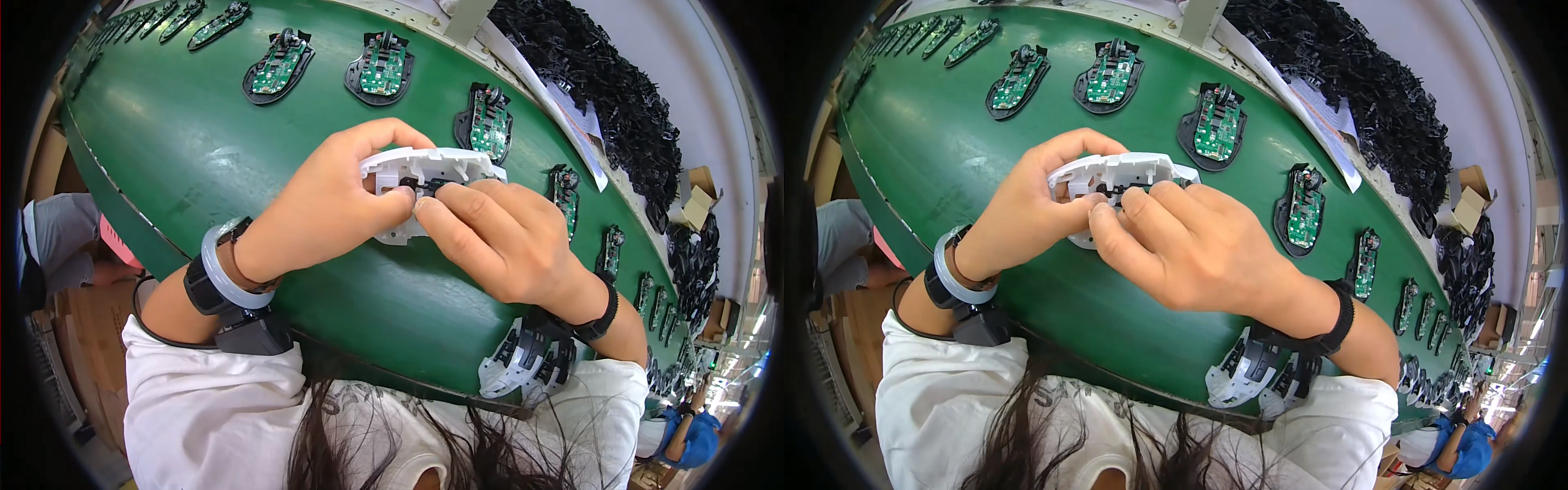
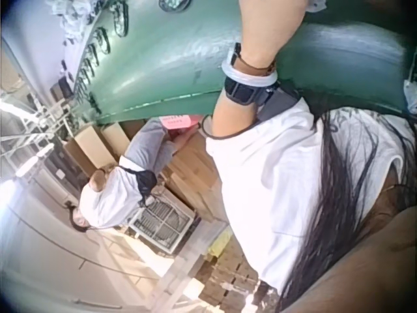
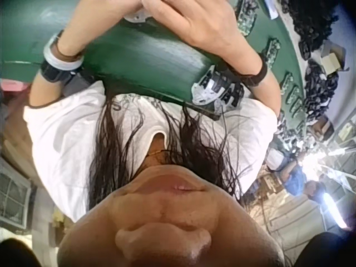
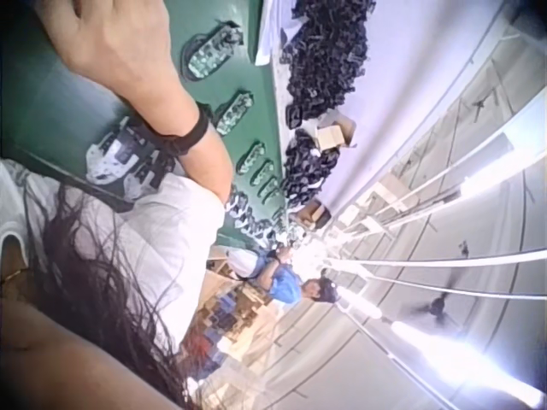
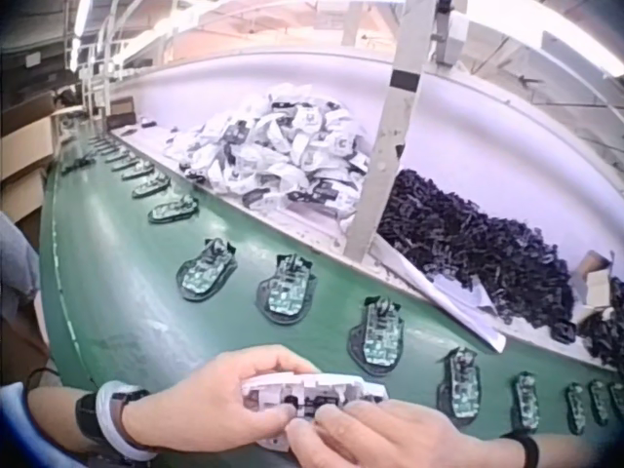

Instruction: The person assembles electronic devices by hand on a green workbench. They pick up white plastic casings and black internal components, insert the components into the casings, and place the finished units on the table. The process is repeated continuously throughout the clip.

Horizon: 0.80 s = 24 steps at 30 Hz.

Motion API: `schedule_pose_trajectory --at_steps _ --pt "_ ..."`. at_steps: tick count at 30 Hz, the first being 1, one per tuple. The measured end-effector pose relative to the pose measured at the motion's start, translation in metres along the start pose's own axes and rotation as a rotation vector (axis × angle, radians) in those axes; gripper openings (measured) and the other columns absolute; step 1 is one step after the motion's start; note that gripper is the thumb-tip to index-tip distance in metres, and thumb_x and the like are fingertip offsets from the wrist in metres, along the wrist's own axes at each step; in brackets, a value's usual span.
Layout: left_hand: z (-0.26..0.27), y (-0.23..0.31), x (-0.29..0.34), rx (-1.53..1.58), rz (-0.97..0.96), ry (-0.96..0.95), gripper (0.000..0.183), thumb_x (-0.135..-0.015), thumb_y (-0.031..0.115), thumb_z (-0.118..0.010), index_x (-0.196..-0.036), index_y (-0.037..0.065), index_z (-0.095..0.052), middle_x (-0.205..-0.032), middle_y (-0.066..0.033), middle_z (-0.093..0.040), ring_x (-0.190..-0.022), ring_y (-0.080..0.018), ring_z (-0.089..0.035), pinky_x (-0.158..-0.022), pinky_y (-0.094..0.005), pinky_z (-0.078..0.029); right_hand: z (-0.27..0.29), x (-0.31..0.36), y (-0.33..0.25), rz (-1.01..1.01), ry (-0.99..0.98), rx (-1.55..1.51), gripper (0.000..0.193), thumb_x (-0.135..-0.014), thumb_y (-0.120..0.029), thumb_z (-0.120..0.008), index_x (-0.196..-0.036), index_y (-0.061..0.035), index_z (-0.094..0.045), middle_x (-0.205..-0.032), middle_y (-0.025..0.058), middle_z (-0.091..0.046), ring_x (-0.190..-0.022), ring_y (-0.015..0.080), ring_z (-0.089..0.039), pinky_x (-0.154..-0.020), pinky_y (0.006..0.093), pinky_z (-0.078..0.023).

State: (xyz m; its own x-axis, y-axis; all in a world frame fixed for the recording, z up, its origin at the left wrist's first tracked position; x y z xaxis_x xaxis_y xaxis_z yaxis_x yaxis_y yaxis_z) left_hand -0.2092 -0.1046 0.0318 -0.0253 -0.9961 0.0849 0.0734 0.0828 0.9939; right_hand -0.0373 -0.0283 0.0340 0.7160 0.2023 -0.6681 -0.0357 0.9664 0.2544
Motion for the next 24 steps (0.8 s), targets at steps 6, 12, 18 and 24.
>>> schedule_pose_trajectory --at_steps 6,12,18,24 --pt "-0.001 0.0 -0.001 -0.044 -0.062 0.04 0.028 -0.076 0.005 -0.065 -0.104 0.003 -0.059 -0.082 0.0042 -0.058 -0.069 -0.0003 -0.049 -0.057 -0.0169 -0.042 0.004 -0.002 -0.004 -0.05 -0.011 0.077 0.02 -0.074 -0.015 -0.067 -0.091 -0.0049 -0.063 -0.078 0.0038 -0.059 -0.059 0.012 -0.051 -0.044 0.0226 -0.034" --pt "-0.001 -0.007 -0.003 -0.125 -0.065 0.047 0.028 -0.075 0.004 -0.065 -0.102 0.002 -0.06 -0.082 0.004 -0.058 -0.069 0.0 -0.049 -0.056 -0.0169 -0.042 0.007 0.004 -0.008 -0.074 -0.096 0.069 0.027 -0.073 -0.017 -0.069 -0.096 -0.0051 -0.064 -0.085 0.007 -0.062 -0.07 0.0173 -0.056 -0.052 0.0256 -0.04" --pt "-0.002 -0.003 -0.004 -0.117 -0.075 0.049 0.031 -0.072 0.0 -0.059 -0.103 0.001 -0.06 -0.084 0.0019 -0.061 -0.072 -0.0019 -0.053 -0.06 -0.0179 -0.045 0.025 0.003 -0.006 -0.53 -0.054 -0.259 0.049 -0.069 -0.016 -0.077 -0.111 -0.0024 -0.056 -0.099 0.0101 -0.062 -0.087 0.0264 -0.059 -0.072 0.0327 -0.048" --pt "-0.006 -0.004 -0.003 -0.161 -0.043 0.035 0.034 -0.071 0.001 -0.061 -0.105 0.001 -0.06 -0.087 0.0006 -0.061 -0.074 -0.004 -0.055 -0.064 -0.0196 -0.047 0.015 0.006 -0.005 -0.867 -0.184 -0.664 0.041 -0.075 -0.009 -0.073 -0.111 -0.0023 -0.054 -0.096 0.0072 -0.061 -0.085 0.0142 -0.058 -0.075 0.0273 -0.047"
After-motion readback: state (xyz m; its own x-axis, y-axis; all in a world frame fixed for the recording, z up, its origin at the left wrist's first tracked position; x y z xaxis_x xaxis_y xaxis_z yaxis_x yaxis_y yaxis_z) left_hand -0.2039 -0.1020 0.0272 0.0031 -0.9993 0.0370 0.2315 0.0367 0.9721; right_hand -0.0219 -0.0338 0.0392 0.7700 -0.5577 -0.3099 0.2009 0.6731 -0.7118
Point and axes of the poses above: each hand's wrist, its own x-axis away from the middle knuckle, its own z-axis out of the back of the hand, y = z × x, the point moved 1 cm from there along -x, towards the middle knuckle
